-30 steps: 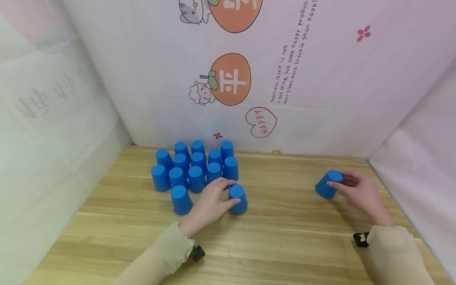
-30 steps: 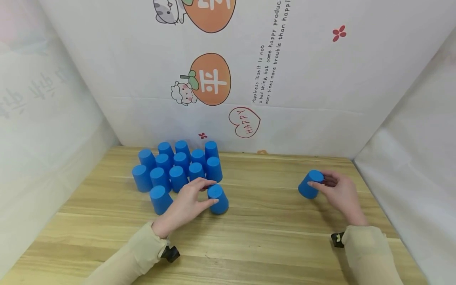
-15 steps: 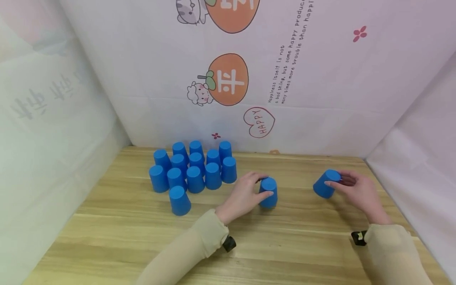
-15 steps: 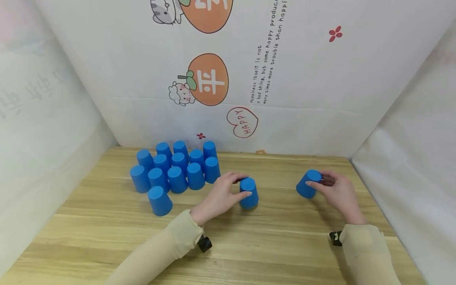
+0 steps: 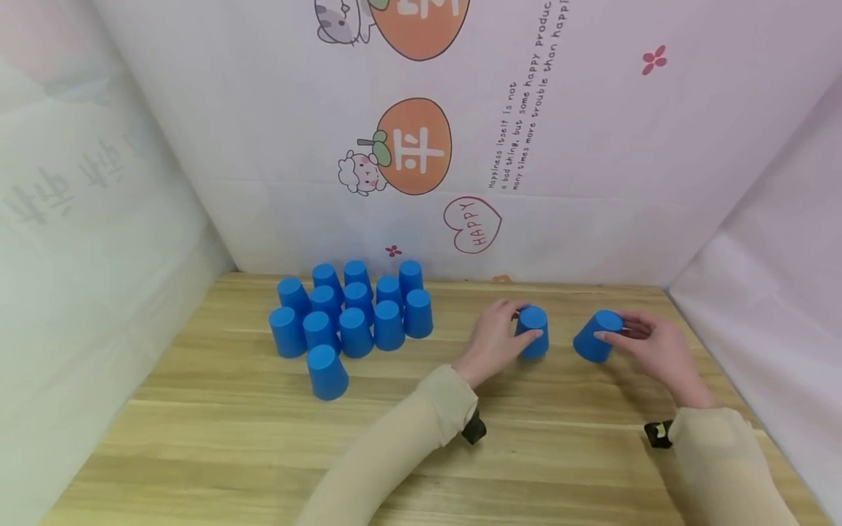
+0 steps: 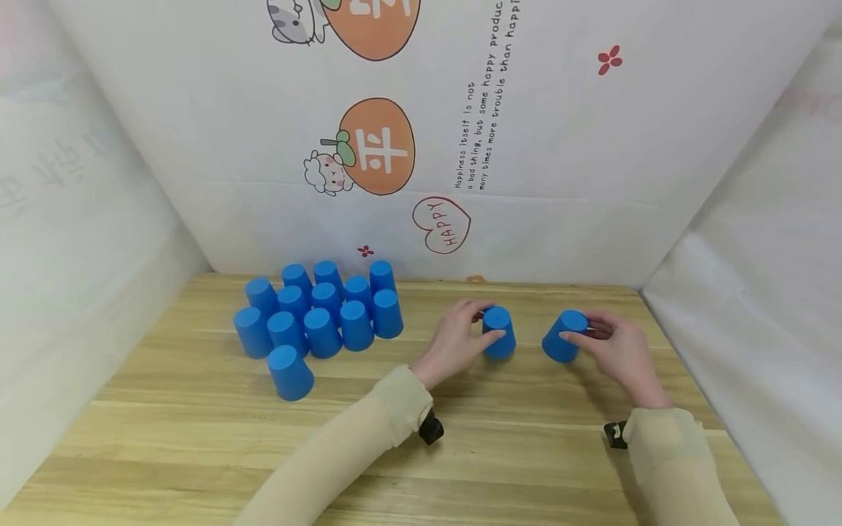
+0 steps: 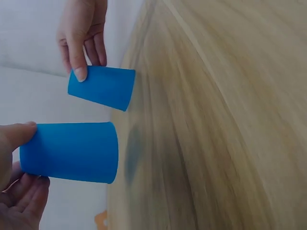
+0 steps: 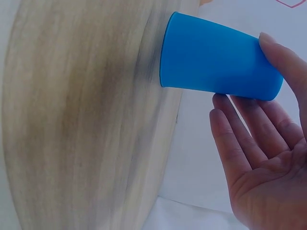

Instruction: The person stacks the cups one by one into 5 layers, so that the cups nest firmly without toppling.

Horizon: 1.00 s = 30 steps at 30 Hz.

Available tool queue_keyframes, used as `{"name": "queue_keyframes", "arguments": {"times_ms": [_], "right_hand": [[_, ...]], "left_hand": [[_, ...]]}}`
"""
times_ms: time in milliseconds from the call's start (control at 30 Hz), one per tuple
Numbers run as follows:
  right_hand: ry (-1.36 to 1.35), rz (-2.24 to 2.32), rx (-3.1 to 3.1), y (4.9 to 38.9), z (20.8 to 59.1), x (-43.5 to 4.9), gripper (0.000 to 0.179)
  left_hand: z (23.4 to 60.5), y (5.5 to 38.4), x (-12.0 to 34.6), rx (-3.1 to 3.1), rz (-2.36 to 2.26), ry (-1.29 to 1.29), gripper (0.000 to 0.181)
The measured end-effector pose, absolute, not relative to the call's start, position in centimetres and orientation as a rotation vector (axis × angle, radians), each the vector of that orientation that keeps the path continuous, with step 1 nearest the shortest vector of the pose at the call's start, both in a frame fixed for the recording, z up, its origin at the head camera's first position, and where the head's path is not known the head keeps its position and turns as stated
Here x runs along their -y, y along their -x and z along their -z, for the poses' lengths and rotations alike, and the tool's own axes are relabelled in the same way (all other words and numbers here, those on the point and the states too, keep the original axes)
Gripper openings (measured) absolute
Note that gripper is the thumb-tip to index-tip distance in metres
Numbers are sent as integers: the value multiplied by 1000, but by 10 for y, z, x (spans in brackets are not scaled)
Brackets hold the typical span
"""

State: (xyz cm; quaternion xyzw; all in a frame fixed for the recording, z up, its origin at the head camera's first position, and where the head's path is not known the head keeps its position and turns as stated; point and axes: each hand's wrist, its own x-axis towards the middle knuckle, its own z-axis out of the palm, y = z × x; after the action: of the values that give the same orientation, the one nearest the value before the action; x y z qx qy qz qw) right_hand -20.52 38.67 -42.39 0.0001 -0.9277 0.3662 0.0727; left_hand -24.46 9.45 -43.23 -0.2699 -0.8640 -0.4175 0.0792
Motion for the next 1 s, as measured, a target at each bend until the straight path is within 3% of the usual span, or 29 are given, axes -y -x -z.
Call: {"name": "queue_keyframes", "arguments": {"times_ms": [467,1000], "right_hand": [[-3,-1110,2799,208,422,-388,73],[3,-1096,2811,210,422,-390,77]], "left_hand": [[443,248,-130,2667,1213,786,47],[466,244,-153,2733,1368,670,58]]}}
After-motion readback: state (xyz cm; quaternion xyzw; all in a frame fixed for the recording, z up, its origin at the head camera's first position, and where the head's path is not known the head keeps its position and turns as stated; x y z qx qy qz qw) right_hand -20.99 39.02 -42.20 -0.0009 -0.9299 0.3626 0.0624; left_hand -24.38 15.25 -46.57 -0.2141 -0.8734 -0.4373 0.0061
